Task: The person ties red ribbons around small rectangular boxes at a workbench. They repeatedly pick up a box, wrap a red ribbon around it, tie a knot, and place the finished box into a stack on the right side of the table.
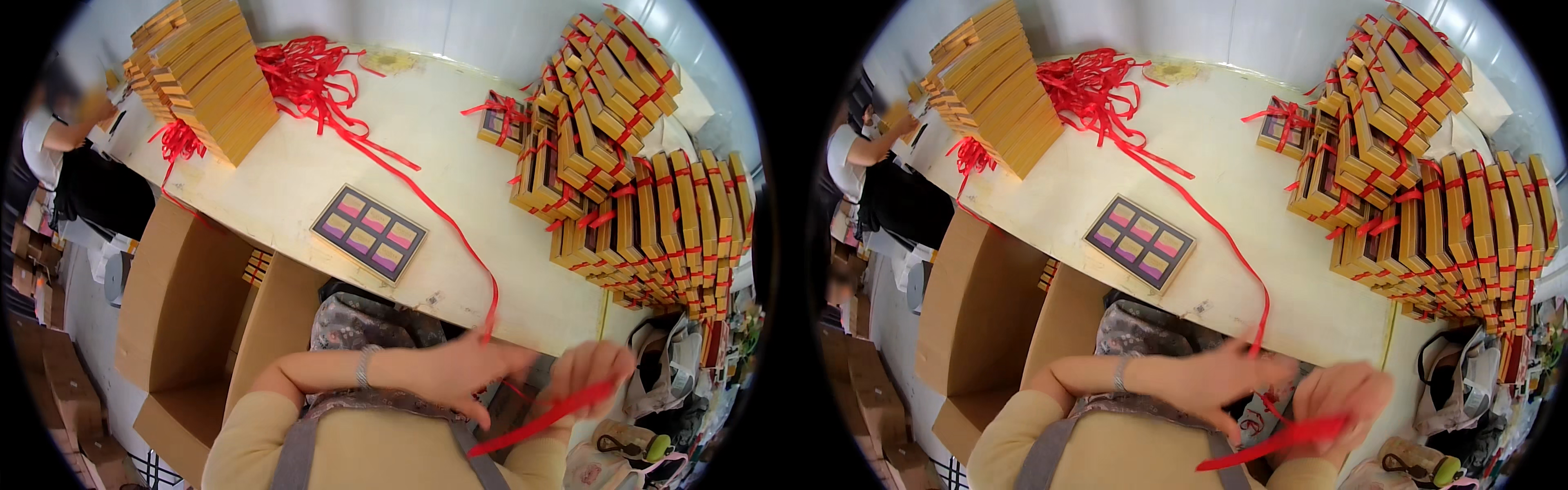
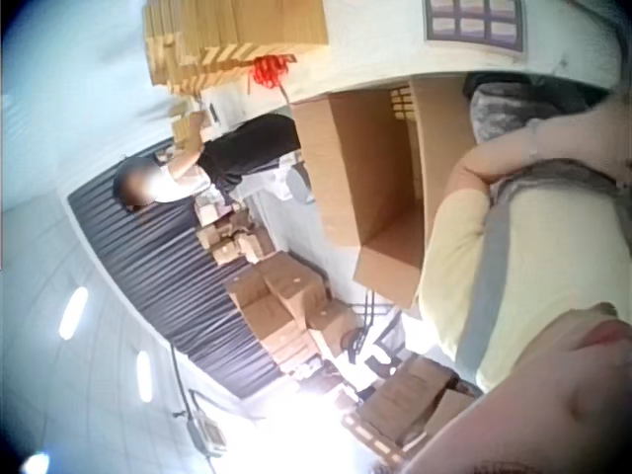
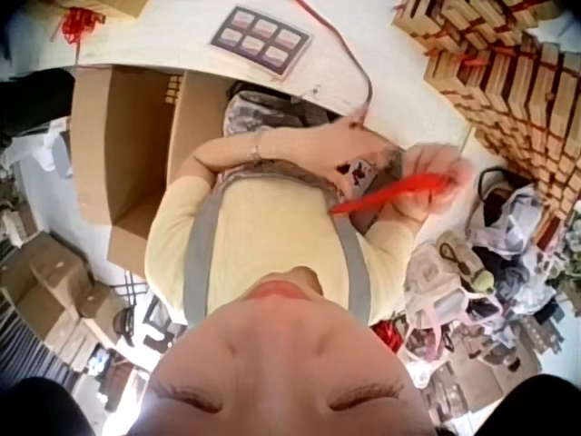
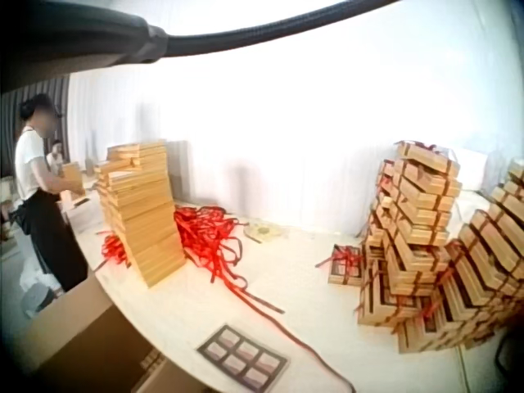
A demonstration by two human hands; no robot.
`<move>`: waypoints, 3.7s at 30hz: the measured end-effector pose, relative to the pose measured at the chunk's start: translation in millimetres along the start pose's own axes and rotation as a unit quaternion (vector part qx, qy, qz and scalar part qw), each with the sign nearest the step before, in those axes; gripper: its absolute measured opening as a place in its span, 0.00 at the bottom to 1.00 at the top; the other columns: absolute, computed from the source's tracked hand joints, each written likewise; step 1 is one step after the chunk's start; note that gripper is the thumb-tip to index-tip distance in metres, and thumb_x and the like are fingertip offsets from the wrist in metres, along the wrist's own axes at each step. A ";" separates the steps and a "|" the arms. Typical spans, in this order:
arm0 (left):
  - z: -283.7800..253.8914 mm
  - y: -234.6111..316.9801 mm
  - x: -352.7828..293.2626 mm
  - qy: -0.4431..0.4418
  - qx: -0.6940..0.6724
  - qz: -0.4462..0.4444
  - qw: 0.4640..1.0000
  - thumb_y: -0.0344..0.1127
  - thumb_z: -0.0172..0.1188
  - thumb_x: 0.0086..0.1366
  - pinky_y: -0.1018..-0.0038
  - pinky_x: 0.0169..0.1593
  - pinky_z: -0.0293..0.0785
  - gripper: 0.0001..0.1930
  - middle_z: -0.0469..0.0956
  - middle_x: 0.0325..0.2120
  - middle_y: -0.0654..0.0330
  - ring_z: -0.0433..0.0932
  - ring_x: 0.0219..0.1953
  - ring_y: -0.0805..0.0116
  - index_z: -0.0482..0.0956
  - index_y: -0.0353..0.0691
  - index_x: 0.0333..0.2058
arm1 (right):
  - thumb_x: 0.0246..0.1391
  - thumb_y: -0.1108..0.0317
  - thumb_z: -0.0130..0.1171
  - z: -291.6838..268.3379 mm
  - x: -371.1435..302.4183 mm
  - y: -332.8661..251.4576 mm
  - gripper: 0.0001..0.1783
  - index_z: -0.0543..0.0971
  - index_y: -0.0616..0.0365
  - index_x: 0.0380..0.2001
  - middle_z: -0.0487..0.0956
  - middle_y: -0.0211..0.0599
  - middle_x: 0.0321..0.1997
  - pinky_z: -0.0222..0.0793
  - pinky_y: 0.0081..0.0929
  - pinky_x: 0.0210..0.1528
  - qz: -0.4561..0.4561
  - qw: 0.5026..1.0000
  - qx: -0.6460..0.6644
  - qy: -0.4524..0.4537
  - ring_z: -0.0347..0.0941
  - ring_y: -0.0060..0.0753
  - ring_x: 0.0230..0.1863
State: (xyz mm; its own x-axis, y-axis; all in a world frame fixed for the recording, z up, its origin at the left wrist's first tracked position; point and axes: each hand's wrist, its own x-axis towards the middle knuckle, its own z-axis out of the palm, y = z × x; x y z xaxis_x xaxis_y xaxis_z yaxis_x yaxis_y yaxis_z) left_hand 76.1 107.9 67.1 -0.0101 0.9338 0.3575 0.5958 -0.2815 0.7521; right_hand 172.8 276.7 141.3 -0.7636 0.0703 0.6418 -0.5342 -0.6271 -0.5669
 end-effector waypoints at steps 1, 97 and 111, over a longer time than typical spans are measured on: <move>13.3 9.7 -2.7 -0.097 -0.093 -0.002 0.991 0.51 0.62 0.59 0.59 0.55 0.67 0.28 0.75 0.46 0.55 0.69 0.54 0.57 0.72 0.39 0.53 | 0.62 0.68 0.53 3.5 19.6 8.2 0.08 0.72 0.60 0.42 0.79 0.43 0.33 0.57 0.21 0.12 -0.091 0.987 -0.073 0.112 0.62 0.25 0.12; -7.7 -7.4 -167.3 -0.137 -0.320 -0.157 0.924 0.31 0.56 0.65 0.75 0.39 0.75 0.04 0.82 0.38 0.60 0.80 0.37 0.66 0.77 0.37 0.34 | 0.53 0.73 0.61 20.6 -93.2 125.1 0.07 0.78 0.57 0.37 0.79 0.33 0.34 0.74 0.30 0.33 0.326 0.832 -0.314 -0.320 0.76 0.37 0.32; 6.2 -3.5 -161.1 -0.022 -0.249 -0.229 0.941 0.36 0.64 0.61 0.76 0.33 0.74 0.08 0.83 0.29 0.63 0.81 0.29 0.70 0.77 0.40 0.36 | 0.51 0.73 0.61 28.6 -86.4 120.9 0.15 0.78 0.53 0.45 0.80 0.33 0.32 0.74 0.27 0.29 0.427 0.811 -0.339 -0.212 0.78 0.35 0.28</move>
State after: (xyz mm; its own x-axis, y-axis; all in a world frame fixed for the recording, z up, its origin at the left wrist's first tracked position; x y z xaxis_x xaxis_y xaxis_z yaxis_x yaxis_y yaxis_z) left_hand 80.6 -40.2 3.5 -0.1344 0.9876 -0.0812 0.0862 0.0933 0.9919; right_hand 184.5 172.6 32.1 -0.8435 -0.5284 -0.0959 -0.0620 0.2733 -0.9599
